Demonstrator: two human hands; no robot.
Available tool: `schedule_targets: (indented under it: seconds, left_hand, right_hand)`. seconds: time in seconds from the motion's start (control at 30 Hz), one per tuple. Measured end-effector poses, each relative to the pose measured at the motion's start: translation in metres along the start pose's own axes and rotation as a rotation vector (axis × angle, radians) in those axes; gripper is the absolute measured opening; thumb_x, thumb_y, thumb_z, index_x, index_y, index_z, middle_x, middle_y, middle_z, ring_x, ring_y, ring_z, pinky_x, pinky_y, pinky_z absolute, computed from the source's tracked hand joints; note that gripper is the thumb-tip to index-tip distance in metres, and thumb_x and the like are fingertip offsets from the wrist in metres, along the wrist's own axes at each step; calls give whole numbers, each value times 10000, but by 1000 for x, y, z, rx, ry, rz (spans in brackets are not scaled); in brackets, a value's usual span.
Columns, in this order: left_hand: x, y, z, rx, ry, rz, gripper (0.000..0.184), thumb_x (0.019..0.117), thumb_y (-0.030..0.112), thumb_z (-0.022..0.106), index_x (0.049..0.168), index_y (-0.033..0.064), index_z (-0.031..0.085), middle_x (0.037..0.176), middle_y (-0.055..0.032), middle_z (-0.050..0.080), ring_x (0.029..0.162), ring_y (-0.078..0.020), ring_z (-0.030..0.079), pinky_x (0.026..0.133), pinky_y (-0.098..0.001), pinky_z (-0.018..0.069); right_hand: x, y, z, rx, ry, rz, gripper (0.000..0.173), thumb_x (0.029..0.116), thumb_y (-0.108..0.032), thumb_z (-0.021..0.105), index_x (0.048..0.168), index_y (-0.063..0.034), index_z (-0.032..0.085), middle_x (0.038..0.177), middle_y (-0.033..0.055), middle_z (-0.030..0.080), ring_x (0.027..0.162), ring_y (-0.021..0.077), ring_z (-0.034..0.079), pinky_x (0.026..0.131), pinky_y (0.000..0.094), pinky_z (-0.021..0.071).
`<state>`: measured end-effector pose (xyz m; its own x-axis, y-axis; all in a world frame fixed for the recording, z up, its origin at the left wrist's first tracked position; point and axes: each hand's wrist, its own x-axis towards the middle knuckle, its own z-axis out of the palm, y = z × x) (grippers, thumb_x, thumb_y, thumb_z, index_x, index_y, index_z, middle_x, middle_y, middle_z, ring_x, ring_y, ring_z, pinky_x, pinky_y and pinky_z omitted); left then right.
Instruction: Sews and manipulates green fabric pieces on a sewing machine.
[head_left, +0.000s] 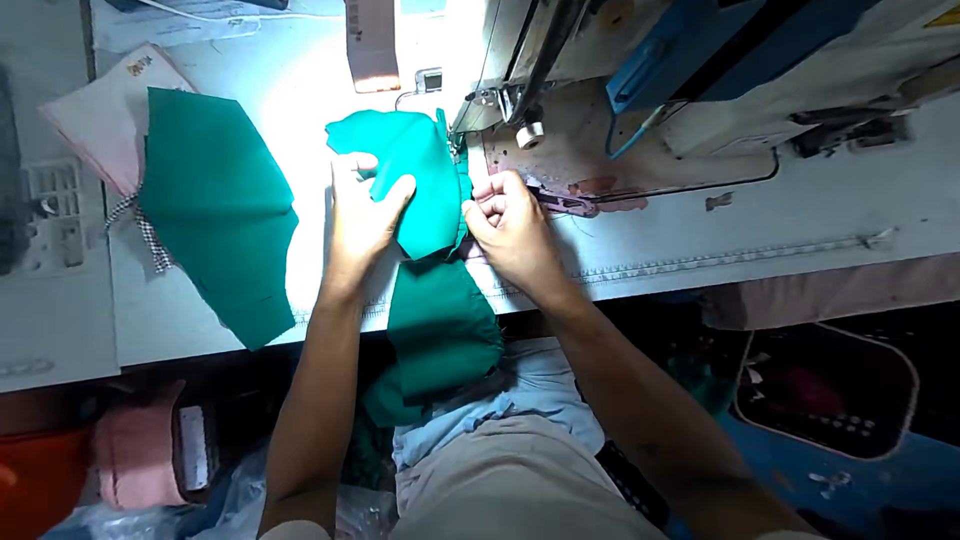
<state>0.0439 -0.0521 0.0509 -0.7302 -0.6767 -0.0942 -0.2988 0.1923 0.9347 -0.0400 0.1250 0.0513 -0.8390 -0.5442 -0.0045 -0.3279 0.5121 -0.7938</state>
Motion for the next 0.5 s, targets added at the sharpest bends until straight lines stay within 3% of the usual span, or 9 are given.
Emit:
schedule_targets:
  seconds: [0.07, 0.17, 0.23, 0.33, 0.43, 0.5]
  left_hand:
    - [2, -6, 0, -59, 32, 20, 662, 859, 190, 804, 1354, 4, 407, 1097, -115, 641, 880, -82, 674, 771, -251, 580]
    - [4, -9, 1, 91, 104, 50, 592, 882, 256, 793, 1309, 18, 459, 942, -66, 616, 757, -58, 604, 706, -230, 525]
    - [4, -9, -1, 176, 109, 48, 616, 889, 343, 787, 1310, 30, 463, 909, -45, 598, 759, -65, 581, 715, -239, 509]
    - [2, -8, -5, 248, 48, -4, 738, 876, 440, 776, 1422, 66, 448, 1218, -151, 646, 1041, -182, 655, 912, -375, 546]
    - [2, -12, -4, 255, 72, 66, 696, 856, 281, 782, 1431, 79, 445, 1290, -153, 630, 1120, -210, 655, 940, -404, 554]
    - [2, -9, -5, 327, 61, 51, 683, 881, 270, 743, 1462, 99, 427, 1382, -141, 591, 1198, -229, 619, 999, -426, 516]
  right_hand:
    - [1, 0, -1, 9, -27, -2, 264, 995, -233, 628, 1208, -85, 579, 778, -25, 659, 640, 55, 601, 635, 260, 508]
    - [3, 0, -2, 0, -45, -41, 257, 1007, -187, 582, 1245, -98, 620, 776, -17, 654, 627, 54, 586, 622, 249, 499]
    - [0, 1, -4, -28, -48, -82, 265, 1016, -172, 548, 1248, -105, 657, 784, -2, 668, 644, 76, 595, 640, 274, 506]
    - [-12, 0, -6, -113, -44, -131, 262, 1037, -124, 544, 1273, -89, 652, 785, 54, 652, 626, 157, 589, 596, 351, 504]
    - [-15, 1, -6, -198, -47, -185, 298, 1018, -90, 547, 1283, -78, 682, 952, 94, 705, 707, 189, 630, 646, 379, 527]
    - [-14, 2, -6, -236, -57, -210, 307, 1008, -79, 549, 1275, -73, 701, 1035, 113, 720, 792, 215, 665, 713, 401, 547]
